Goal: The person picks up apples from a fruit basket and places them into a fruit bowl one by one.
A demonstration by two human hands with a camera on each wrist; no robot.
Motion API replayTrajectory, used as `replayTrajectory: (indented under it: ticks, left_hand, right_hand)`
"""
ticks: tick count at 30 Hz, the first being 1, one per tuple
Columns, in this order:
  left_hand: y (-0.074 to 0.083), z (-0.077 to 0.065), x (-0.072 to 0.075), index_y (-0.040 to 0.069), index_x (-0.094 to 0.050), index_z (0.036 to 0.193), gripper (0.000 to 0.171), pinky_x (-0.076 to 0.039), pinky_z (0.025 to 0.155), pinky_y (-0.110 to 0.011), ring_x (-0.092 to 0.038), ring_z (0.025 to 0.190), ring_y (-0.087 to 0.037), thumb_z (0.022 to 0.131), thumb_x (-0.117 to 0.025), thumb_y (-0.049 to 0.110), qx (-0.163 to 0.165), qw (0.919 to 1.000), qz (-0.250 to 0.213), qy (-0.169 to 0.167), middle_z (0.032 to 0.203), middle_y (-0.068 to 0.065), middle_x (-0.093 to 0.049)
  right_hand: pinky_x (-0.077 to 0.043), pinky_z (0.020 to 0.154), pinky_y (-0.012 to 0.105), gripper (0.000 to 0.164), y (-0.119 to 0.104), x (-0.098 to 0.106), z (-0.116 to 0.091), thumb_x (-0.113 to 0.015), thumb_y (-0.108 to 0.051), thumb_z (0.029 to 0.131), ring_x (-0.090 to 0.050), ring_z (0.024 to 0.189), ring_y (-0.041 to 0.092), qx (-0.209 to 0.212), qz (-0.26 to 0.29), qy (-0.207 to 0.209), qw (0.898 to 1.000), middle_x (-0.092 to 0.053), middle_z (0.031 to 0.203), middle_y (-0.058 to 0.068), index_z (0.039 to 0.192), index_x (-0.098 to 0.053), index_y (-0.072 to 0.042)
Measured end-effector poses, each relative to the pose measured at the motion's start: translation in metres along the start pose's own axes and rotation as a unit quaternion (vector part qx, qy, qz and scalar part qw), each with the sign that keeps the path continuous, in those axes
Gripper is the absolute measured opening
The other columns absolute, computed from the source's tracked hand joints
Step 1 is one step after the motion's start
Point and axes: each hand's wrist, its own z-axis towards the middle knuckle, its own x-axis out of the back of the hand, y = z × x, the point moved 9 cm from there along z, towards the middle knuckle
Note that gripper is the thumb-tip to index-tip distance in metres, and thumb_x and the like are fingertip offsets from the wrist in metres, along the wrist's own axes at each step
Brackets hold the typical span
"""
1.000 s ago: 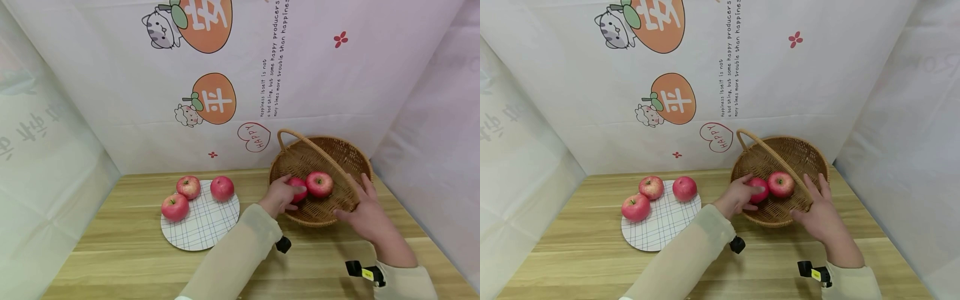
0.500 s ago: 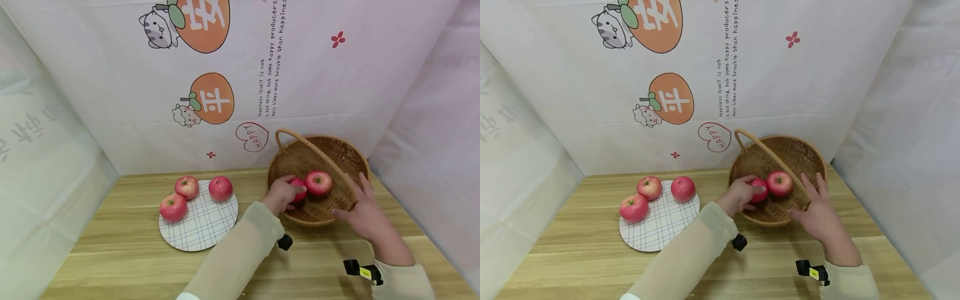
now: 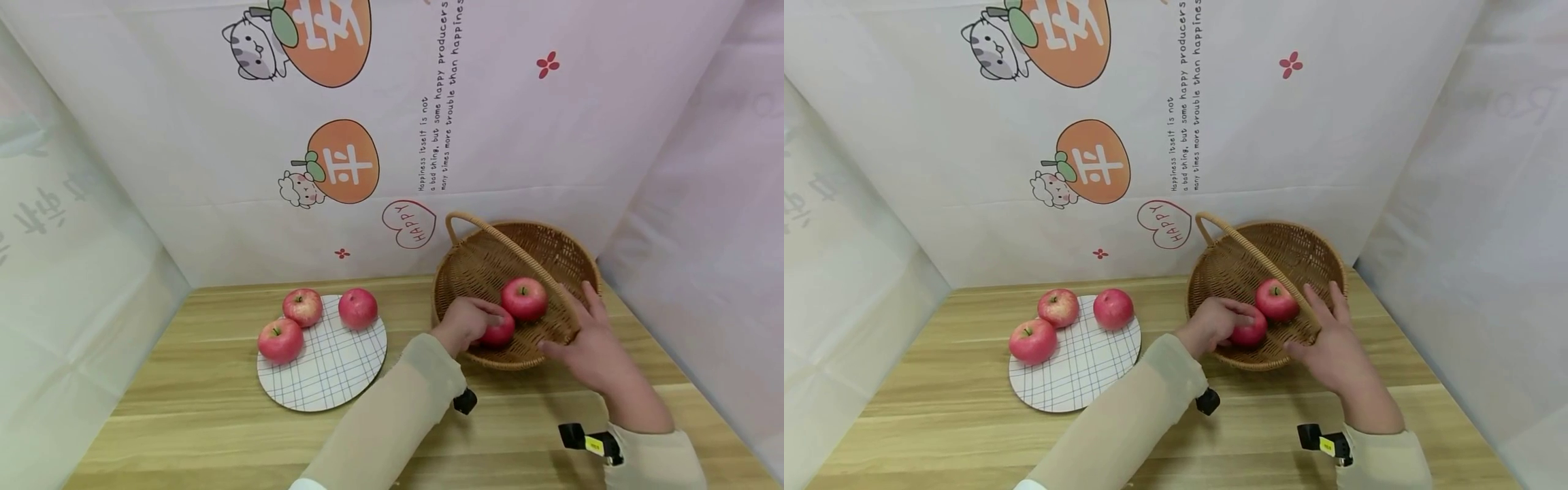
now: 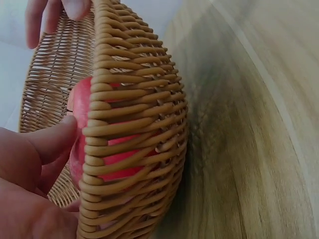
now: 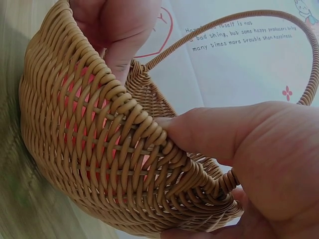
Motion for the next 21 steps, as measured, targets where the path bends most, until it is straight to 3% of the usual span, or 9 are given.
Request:
replayTrajectory:
  ticks: [4, 13, 16, 21]
  left_hand:
    - [0.0022, -0.0003, -0.0017, 0.023, -0.080, 0.086, 0.012, -0.048, 0.068, -0.033, -0.055, 0.077, -0.011, 0.084, -0.080, 0.011, -0.016, 0.9994, 0.028, -0.016, 0.083, 0.011, -0.067]
    - [0.0008, 0.0028, -0.0057, 0.027, -0.079, 0.101, 0.023, -0.049, 0.074, -0.034, -0.055, 0.087, -0.012, 0.085, -0.078, 0.010, -0.024, 0.9966, 0.058, -0.053, 0.095, 0.014, -0.063]
    - [0.0008, 0.0023, -0.0067, 0.027, -0.079, 0.100, 0.023, -0.049, 0.075, -0.034, -0.055, 0.087, -0.012, 0.083, -0.081, 0.011, -0.028, 0.9966, 0.051, -0.058, 0.093, 0.014, -0.064]
    - [0.0035, 0.0019, -0.0094, 0.019, -0.079, 0.096, 0.021, -0.050, 0.077, -0.029, -0.057, 0.085, -0.009, 0.080, -0.082, 0.005, -0.063, 0.9960, 0.025, -0.059, 0.086, 0.010, -0.067]
  right_hand:
    - [-0.030, 0.092, 0.079, 0.107, -0.0003, 0.0006, 0.0004, -0.082, -0.018, 0.081, -0.010, 0.134, 0.066, 0.002, -0.002, 0.003, 1.000, 0.019, 0.161, 0.021, 0.161, -0.010, -0.010]
    - [-0.032, 0.092, 0.078, 0.107, 0.0001, 0.0005, 0.0003, -0.082, -0.017, 0.081, -0.010, 0.135, 0.066, 0.001, 0.000, 0.003, 1.000, 0.019, 0.161, 0.021, 0.161, -0.010, -0.009]
    - [-0.031, 0.092, 0.078, 0.107, 0.0001, 0.0003, 0.0005, -0.082, -0.017, 0.081, -0.008, 0.135, 0.065, 0.000, -0.002, 0.002, 1.000, 0.019, 0.161, 0.020, 0.161, -0.010, -0.010]
    - [-0.030, 0.093, 0.079, 0.107, -0.0015, 0.0001, 0.0002, -0.082, -0.017, 0.081, -0.006, 0.137, 0.064, 0.002, 0.001, 0.003, 1.000, 0.018, 0.161, 0.021, 0.161, -0.011, -0.009]
